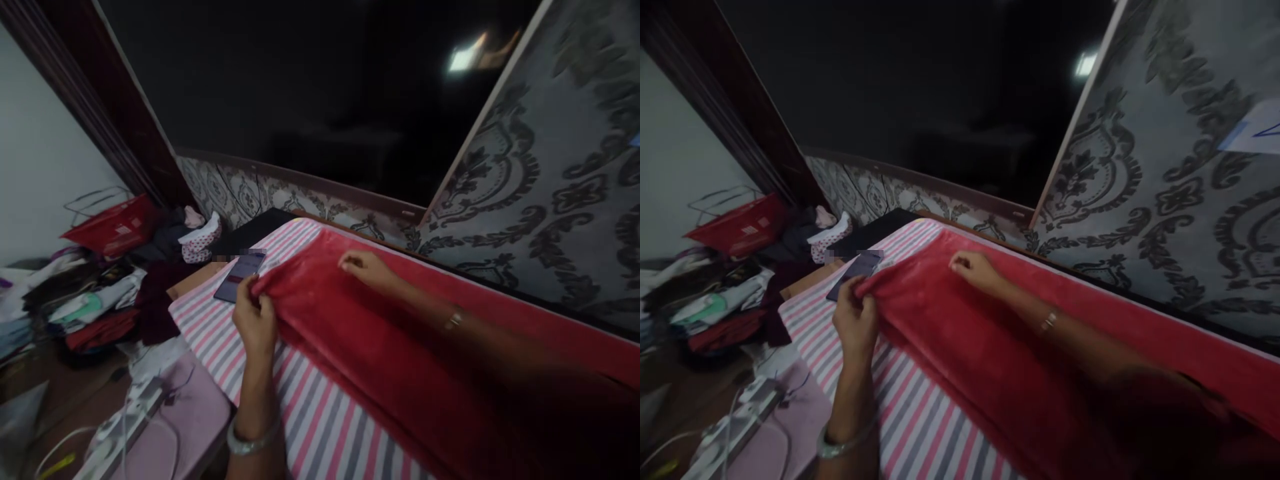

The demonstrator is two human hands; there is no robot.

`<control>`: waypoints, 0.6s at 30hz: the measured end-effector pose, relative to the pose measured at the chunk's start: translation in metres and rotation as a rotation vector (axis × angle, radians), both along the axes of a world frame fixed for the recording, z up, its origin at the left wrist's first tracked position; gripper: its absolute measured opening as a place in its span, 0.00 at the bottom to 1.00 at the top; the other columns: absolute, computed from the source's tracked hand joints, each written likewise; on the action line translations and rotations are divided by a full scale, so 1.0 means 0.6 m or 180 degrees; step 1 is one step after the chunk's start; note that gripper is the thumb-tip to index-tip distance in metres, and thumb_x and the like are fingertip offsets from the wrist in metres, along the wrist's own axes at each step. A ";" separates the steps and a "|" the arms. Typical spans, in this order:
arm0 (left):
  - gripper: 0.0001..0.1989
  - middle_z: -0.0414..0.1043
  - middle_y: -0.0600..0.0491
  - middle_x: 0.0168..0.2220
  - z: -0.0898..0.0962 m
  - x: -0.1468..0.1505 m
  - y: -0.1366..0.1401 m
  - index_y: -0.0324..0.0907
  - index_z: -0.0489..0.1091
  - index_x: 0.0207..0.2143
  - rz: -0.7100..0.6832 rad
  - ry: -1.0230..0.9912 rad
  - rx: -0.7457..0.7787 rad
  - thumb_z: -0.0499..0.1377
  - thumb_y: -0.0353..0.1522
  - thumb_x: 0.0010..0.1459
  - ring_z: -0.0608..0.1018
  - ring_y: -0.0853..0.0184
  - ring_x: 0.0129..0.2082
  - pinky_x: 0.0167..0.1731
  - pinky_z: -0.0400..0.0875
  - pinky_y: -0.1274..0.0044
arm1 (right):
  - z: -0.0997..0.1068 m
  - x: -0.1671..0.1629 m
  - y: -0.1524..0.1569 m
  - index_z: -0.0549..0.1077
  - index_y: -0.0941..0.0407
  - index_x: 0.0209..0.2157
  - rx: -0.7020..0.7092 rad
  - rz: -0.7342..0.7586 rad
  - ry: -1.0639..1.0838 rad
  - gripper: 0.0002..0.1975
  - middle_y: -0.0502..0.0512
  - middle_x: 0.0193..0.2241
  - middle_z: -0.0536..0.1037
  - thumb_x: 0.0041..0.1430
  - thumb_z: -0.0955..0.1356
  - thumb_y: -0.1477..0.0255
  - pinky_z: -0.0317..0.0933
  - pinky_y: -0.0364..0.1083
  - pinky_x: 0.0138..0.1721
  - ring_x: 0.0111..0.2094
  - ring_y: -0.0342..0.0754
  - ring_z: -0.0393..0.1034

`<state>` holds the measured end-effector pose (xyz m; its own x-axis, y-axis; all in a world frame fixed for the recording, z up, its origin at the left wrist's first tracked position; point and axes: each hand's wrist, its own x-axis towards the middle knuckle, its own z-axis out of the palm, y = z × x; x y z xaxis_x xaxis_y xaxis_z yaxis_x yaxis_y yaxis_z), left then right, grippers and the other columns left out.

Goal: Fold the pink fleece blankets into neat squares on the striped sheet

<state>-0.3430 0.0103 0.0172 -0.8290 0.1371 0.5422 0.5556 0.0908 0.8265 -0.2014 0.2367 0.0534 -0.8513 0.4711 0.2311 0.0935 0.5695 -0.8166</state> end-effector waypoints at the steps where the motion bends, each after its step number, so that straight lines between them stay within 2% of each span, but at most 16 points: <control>1: 0.18 0.77 0.51 0.44 -0.002 -0.002 0.001 0.43 0.72 0.46 -0.0094 -0.0120 0.0115 0.55 0.27 0.52 0.78 0.64 0.45 0.49 0.71 0.74 | -0.003 0.032 -0.034 0.75 0.57 0.32 0.0052 0.0362 -0.0144 0.09 0.51 0.29 0.77 0.58 0.65 0.67 0.62 0.43 0.36 0.32 0.45 0.69; 3: 0.17 0.76 0.51 0.43 -0.005 -0.005 0.004 0.42 0.71 0.45 -0.0273 -0.0361 0.0326 0.55 0.27 0.51 0.78 0.65 0.44 0.49 0.71 0.74 | -0.012 0.097 -0.103 0.76 0.56 0.37 0.0186 0.0696 -0.0756 0.12 0.52 0.28 0.77 0.58 0.67 0.63 0.61 0.43 0.32 0.29 0.45 0.69; 6: 0.16 0.75 0.51 0.42 -0.008 -0.008 0.010 0.42 0.71 0.43 -0.0433 -0.0548 0.0571 0.56 0.27 0.50 0.78 0.64 0.44 0.49 0.72 0.73 | -0.030 0.169 -0.180 0.73 0.53 0.55 0.0876 0.0677 -0.1325 0.27 0.60 0.46 0.79 0.52 0.72 0.64 0.65 0.48 0.41 0.42 0.53 0.74; 8: 0.16 0.75 0.51 0.41 -0.009 -0.009 0.014 0.41 0.71 0.42 -0.0515 -0.0578 0.0706 0.55 0.27 0.49 0.78 0.64 0.43 0.49 0.72 0.73 | -0.041 0.192 -0.201 0.70 0.53 0.60 0.1210 0.0501 -0.1389 0.29 0.63 0.54 0.75 0.56 0.69 0.68 0.66 0.51 0.47 0.49 0.56 0.73; 11: 0.16 0.75 0.52 0.39 -0.012 -0.011 0.019 0.41 0.71 0.40 -0.0563 -0.0590 0.0852 0.54 0.27 0.48 0.77 0.65 0.41 0.48 0.72 0.73 | -0.041 0.200 -0.199 0.75 0.56 0.55 0.1424 0.0221 -0.1080 0.22 0.63 0.48 0.77 0.62 0.62 0.74 0.67 0.50 0.47 0.47 0.54 0.74; 14: 0.16 0.75 0.52 0.39 -0.014 -0.016 0.021 0.42 0.70 0.40 -0.0460 -0.0586 0.0894 0.53 0.27 0.47 0.77 0.65 0.41 0.48 0.71 0.74 | -0.026 0.200 -0.194 0.75 0.55 0.54 0.1528 -0.0005 -0.0640 0.21 0.61 0.45 0.77 0.64 0.60 0.73 0.68 0.49 0.45 0.43 0.52 0.74; 16: 0.16 0.74 0.53 0.39 -0.015 -0.018 0.021 0.42 0.70 0.40 -0.0290 -0.0560 0.0874 0.53 0.26 0.46 0.77 0.66 0.41 0.47 0.71 0.75 | -0.024 0.201 -0.202 0.76 0.55 0.55 0.1474 0.0019 -0.0649 0.20 0.62 0.45 0.77 0.63 0.62 0.72 0.68 0.50 0.45 0.43 0.53 0.74; 18: 0.17 0.74 0.53 0.38 -0.014 -0.019 0.020 0.42 0.70 0.39 -0.0085 -0.0558 0.0839 0.52 0.25 0.45 0.76 0.67 0.39 0.46 0.71 0.76 | -0.033 0.203 -0.215 0.76 0.56 0.53 0.1253 0.0264 -0.0826 0.20 0.62 0.45 0.78 0.61 0.65 0.71 0.68 0.50 0.45 0.44 0.54 0.74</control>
